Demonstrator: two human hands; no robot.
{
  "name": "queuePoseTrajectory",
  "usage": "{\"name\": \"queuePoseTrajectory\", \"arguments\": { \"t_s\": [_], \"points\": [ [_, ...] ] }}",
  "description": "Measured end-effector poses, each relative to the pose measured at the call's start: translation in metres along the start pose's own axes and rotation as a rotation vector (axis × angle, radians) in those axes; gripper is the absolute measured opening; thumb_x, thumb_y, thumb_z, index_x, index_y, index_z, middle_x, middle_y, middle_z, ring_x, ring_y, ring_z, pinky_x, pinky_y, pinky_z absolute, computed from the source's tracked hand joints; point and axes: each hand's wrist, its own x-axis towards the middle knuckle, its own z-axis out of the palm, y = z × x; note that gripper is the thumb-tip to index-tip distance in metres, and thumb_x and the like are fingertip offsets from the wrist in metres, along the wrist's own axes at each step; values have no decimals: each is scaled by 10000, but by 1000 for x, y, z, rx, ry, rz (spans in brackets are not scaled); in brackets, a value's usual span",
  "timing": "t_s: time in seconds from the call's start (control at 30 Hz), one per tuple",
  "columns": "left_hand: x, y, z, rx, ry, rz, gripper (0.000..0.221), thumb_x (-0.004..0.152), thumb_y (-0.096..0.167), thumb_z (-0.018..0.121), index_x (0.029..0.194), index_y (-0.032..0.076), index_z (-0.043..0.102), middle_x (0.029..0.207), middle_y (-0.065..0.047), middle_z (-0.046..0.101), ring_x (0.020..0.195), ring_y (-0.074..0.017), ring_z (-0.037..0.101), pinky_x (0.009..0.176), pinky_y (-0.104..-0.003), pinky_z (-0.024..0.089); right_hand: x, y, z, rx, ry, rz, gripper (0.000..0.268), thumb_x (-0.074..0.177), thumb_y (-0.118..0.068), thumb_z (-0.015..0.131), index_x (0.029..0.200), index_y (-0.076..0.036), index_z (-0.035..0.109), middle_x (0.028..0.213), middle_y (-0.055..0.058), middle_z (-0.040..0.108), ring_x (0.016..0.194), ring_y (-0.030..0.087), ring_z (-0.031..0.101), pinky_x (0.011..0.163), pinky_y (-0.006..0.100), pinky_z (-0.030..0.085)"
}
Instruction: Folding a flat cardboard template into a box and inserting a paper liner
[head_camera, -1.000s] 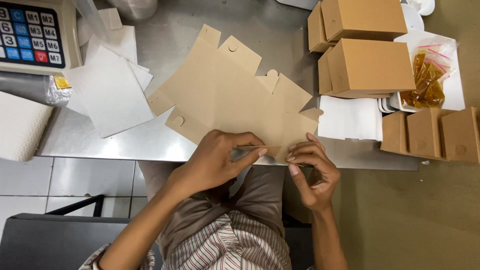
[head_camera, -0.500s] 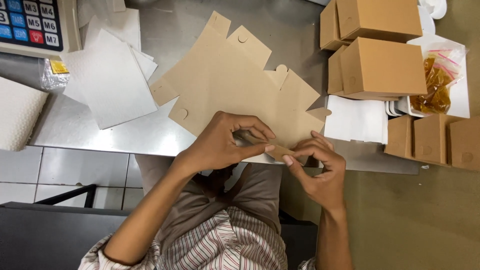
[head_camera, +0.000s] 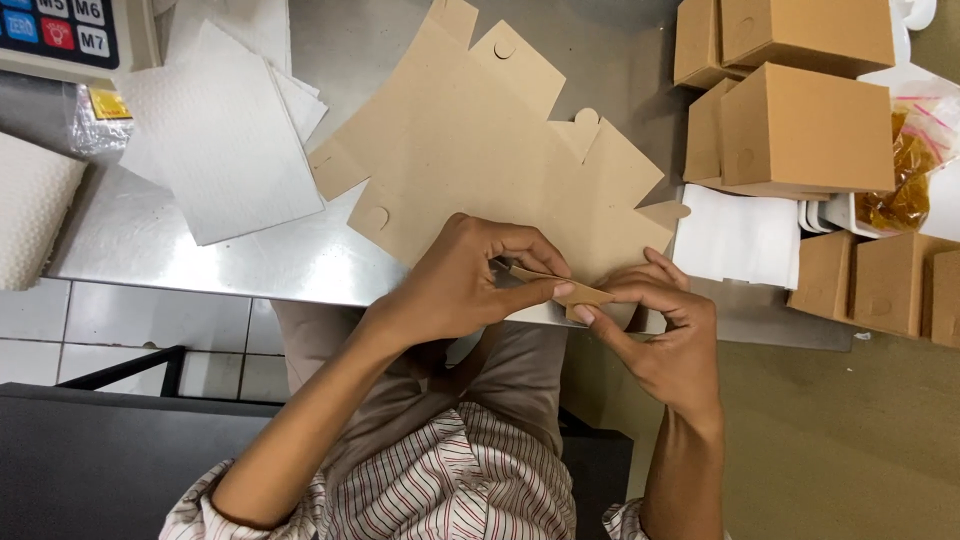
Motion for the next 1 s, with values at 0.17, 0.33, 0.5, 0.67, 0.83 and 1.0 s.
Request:
{"name": "queuePoseTrajectory", "arguments": {
  "t_s": [0.17,0.33,0.5,0.67,0.83,1.0],
  "points": [
    [-1,1,0,-31,-1,2,112,893,44,747,992,82,784,851,-104,819,876,-196,763,861,-393,593,1,-9,4,-22,17,5,147,767,-42,911,802,-79,773,745,46,746,828,220,681,1213,546,286],
    [-1,1,-1,-33,-8,18,113,891,38,753,994,78,777,850,-111,817,883,-200,763,860,-404,596,2,-12,5,-54,12,21,167,745,-52,926,793,-74,767,727,53,745,795,225,678,1204,547,294],
    [0,2,-2,-26,-27,41,102,899,43,755,992,78,773,842,-109,814,867,-205,764,859,-408,596,1,-11,4,-80,15,21,174,741,-52,923,791,-87,761,724,45,743,780,204,657,1201,522,300],
    [1,-1,-2,-30,-28,49,99,895,40,755,982,85,772,842,-99,814,862,-186,755,850,-405,595,4,-19,6,-94,17,21,176,748,-48,923,793,-83,757,719,48,742,772,207,645,1191,534,298],
    [0,-2,-2,-34,-34,45,91,894,44,756,970,93,774,835,-88,815,845,-175,753,844,-397,597,4,-13,5,-114,22,11,185,744,-42,930,790,-74,753,713,57,737,763,218,642,1189,545,294],
    [1,-3,-3,-31,-43,37,107,891,29,750,981,80,774,845,-91,817,860,-198,771,852,-402,596,6,-21,6,-124,29,-11,188,736,-56,940,768,-74,756,699,49,742,718,218,640,1185,543,311]
  ]
}}
